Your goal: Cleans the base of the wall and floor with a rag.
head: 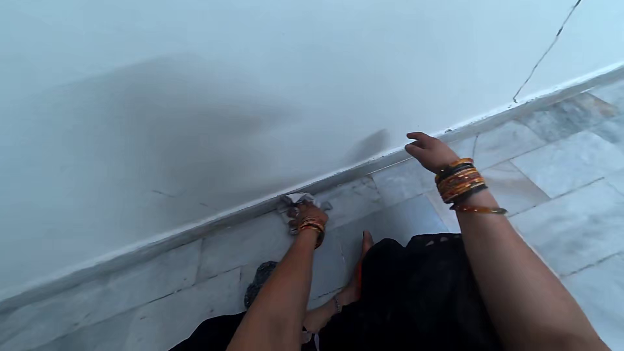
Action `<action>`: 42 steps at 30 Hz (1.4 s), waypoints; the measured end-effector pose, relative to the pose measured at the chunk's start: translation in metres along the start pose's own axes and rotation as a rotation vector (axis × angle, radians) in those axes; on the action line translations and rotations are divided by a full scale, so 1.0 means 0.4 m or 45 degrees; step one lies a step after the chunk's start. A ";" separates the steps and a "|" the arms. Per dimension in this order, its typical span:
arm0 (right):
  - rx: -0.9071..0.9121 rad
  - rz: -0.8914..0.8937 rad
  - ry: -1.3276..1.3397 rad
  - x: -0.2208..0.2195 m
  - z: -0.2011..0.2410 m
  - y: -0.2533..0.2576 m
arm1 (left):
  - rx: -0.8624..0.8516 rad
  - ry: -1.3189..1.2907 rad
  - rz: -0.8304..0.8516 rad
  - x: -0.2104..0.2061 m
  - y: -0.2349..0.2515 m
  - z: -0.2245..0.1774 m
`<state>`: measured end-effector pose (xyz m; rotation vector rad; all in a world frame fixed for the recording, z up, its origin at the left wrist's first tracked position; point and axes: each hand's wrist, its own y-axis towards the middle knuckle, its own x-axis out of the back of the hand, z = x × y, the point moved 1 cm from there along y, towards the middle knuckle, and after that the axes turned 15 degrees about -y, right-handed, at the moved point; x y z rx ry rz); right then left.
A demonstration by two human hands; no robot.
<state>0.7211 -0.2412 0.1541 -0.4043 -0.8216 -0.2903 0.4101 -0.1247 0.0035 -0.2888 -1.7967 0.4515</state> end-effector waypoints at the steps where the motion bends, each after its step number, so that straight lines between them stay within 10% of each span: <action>1: 0.041 0.020 -0.011 -0.005 0.008 0.003 | -0.035 0.010 0.034 -0.013 -0.021 -0.058; 11: 0.222 0.415 -0.299 -0.094 0.031 0.032 | -0.499 0.362 0.290 -0.083 -0.109 -0.254; 24: 0.429 0.737 -1.073 -0.355 0.118 -0.005 | -0.916 0.097 0.427 -0.116 -0.136 -0.025; 31: 0.635 0.659 -1.115 -0.440 0.162 -0.060 | -1.017 0.128 0.570 0.046 -0.305 0.118; 42: 0.209 0.560 -0.979 -0.697 0.242 -0.102 | -0.508 0.004 0.575 0.349 -0.360 0.453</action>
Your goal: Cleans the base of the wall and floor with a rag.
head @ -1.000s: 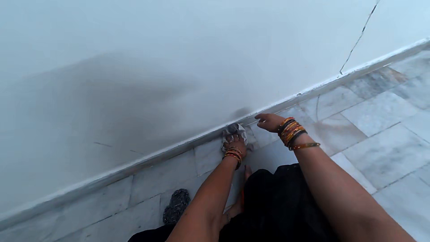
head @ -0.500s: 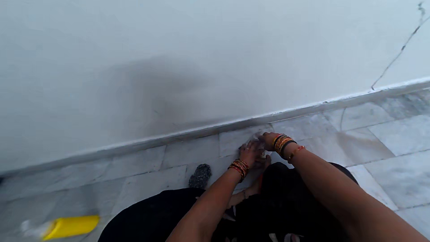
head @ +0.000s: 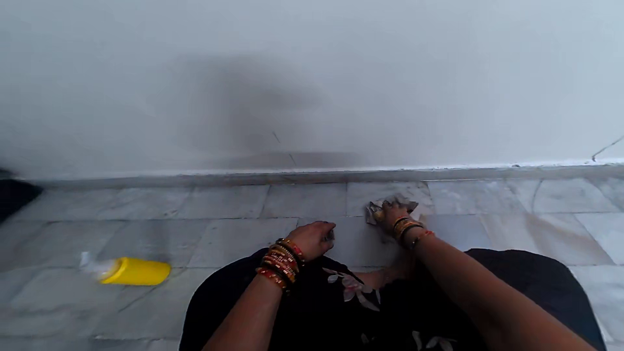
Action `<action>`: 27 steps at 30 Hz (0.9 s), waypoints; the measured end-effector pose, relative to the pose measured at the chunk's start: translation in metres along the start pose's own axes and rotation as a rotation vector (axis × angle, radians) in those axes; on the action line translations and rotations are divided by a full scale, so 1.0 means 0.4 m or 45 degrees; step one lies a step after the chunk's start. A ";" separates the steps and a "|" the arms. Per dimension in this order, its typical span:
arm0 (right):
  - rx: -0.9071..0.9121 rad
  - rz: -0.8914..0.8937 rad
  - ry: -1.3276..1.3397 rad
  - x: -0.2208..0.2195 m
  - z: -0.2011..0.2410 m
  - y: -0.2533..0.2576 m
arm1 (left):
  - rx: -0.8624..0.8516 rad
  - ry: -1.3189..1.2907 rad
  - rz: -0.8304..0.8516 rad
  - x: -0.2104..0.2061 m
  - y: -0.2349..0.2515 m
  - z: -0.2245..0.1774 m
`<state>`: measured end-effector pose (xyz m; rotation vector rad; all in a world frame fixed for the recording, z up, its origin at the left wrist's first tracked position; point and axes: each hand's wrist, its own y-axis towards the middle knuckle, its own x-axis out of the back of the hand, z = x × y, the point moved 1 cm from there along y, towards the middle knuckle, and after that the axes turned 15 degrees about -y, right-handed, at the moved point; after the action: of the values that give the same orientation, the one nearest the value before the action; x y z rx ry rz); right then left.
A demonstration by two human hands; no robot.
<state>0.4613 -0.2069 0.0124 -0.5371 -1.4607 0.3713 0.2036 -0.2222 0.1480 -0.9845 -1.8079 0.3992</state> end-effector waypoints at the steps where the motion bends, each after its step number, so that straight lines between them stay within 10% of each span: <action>1: 0.013 -0.026 0.009 -0.014 0.061 0.000 | -0.018 0.012 -0.003 -0.002 0.008 -0.004; 6: 0.239 -0.060 -0.103 -0.037 0.278 -0.003 | -0.337 0.057 0.273 -0.060 0.028 -0.072; 13: 0.234 -0.338 -0.185 0.045 0.259 0.151 | -0.696 -0.015 0.316 -0.077 -0.056 -0.066; 27: 0.188 -0.143 -0.168 0.138 0.246 0.123 | -0.389 0.056 0.388 -0.049 0.021 -0.069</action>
<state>0.3726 -0.1243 0.0335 -0.3155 -1.5687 0.4287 0.2350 -0.2365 0.1431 -1.4796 -1.7130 0.2869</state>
